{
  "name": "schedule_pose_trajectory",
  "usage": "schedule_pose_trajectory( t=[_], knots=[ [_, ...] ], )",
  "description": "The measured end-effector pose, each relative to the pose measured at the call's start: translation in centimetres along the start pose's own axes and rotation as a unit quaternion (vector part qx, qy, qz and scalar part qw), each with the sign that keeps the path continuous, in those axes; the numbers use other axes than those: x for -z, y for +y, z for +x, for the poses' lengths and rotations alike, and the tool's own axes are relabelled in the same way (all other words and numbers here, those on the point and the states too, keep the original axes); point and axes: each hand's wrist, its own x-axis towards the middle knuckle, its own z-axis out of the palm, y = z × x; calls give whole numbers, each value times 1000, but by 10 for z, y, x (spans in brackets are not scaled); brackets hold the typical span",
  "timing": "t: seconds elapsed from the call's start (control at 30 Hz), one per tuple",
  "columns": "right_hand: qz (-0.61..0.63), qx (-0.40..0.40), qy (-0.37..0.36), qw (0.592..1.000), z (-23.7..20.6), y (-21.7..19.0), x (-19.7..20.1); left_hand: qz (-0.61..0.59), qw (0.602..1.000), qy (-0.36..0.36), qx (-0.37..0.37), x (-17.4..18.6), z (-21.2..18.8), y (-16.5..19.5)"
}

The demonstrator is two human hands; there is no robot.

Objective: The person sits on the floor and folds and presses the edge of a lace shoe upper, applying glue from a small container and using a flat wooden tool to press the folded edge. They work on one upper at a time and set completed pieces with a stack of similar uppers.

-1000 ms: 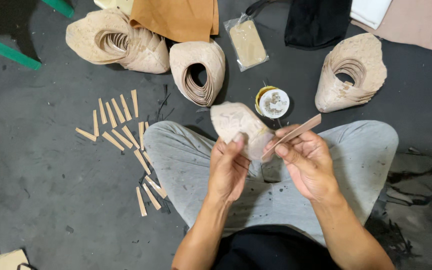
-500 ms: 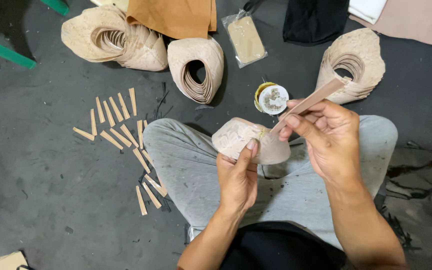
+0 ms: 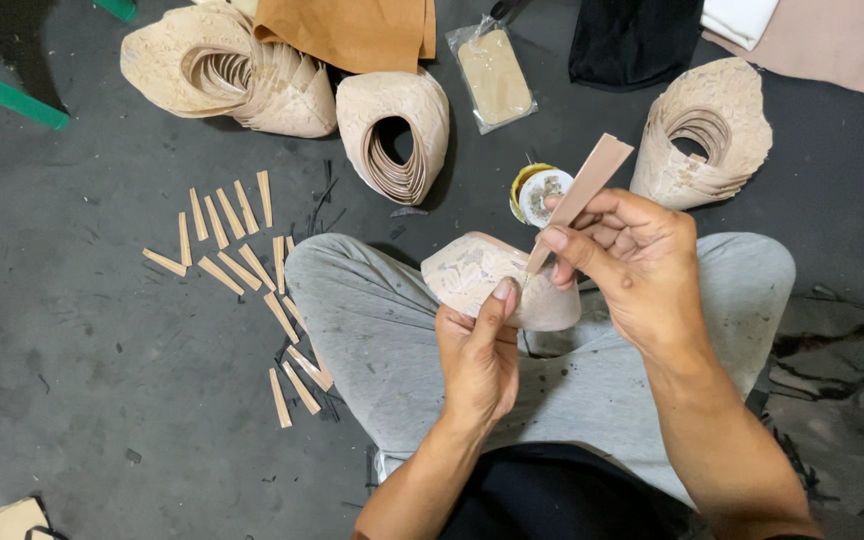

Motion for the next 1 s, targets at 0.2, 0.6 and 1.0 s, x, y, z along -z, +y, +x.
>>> schedule_pose_trajectory(
  t=[0.2, 0.6, 1.0],
  knots=[
    [-10, -3, -11, 1000, -1, -1, -2, 0, 1000, -4, 4, 1, 0, 2],
    [-24, -6, -18, 1000, -3, 3, -2, 1, 1000, 0, 2, 6, -1, 0],
    [-29, -7, -20, 999, -2, 3, -3, -8, 1000, 3, -4, 8, -1, -3]
  ],
)
